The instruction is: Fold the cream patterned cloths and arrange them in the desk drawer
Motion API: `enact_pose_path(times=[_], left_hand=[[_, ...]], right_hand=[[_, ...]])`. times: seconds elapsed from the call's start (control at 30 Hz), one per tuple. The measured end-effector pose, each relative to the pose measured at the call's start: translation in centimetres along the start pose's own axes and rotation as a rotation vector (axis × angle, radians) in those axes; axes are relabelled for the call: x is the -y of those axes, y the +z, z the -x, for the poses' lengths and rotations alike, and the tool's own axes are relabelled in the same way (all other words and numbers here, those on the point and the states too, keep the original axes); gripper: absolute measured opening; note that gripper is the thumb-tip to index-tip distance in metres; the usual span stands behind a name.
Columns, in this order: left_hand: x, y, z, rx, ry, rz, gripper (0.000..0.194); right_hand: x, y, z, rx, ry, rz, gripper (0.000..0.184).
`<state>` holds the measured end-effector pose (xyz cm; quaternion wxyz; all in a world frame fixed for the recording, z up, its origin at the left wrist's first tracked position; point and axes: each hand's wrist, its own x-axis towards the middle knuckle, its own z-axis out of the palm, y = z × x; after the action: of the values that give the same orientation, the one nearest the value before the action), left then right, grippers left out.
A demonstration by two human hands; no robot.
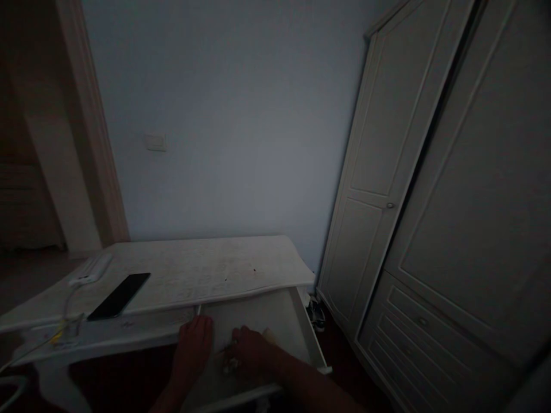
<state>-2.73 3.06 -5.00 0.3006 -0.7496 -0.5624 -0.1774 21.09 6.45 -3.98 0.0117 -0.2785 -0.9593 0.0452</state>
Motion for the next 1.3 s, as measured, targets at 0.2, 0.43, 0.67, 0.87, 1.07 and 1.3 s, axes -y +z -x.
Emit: enact_pose_path(times=[0.2,0.43,0.67,0.87,1.07,1.3], left_hand=[[-0.1,-0.2,0.0,-0.022,-0.024,0.025,0.042],[0.3,0.2,-0.3,0.001,-0.090,0.213,0.038],[0.2,0.3,-0.4,0.024,-0.099,0.215,0.036],[0.3,0.1,-0.5,0.018,-0.137,0.289,0.030],[0.2,-0.5,-0.8,-0.025,-0.152,0.312,0.028],[0.1,-1.0,-1.1,-0.015,-0.164,0.308,0.028]], right_hand=[[3.0,1.4,-4.8,-0.070,0.031,0.072,0.051],[4.6,2.0,-8.1,-0.201,0.203,0.027,0.051],[4.6,0.4,-10.0,-0.217,0.381,-0.030,0.041],[4.1,-1.1,-9.9,-0.254,0.503,-0.064,0.033],[3.8,-1.1,-9.5,-0.220,0.436,-0.054,0.049],[3.9,-0.7,-8.6,-0.155,0.203,-0.024,0.065]])
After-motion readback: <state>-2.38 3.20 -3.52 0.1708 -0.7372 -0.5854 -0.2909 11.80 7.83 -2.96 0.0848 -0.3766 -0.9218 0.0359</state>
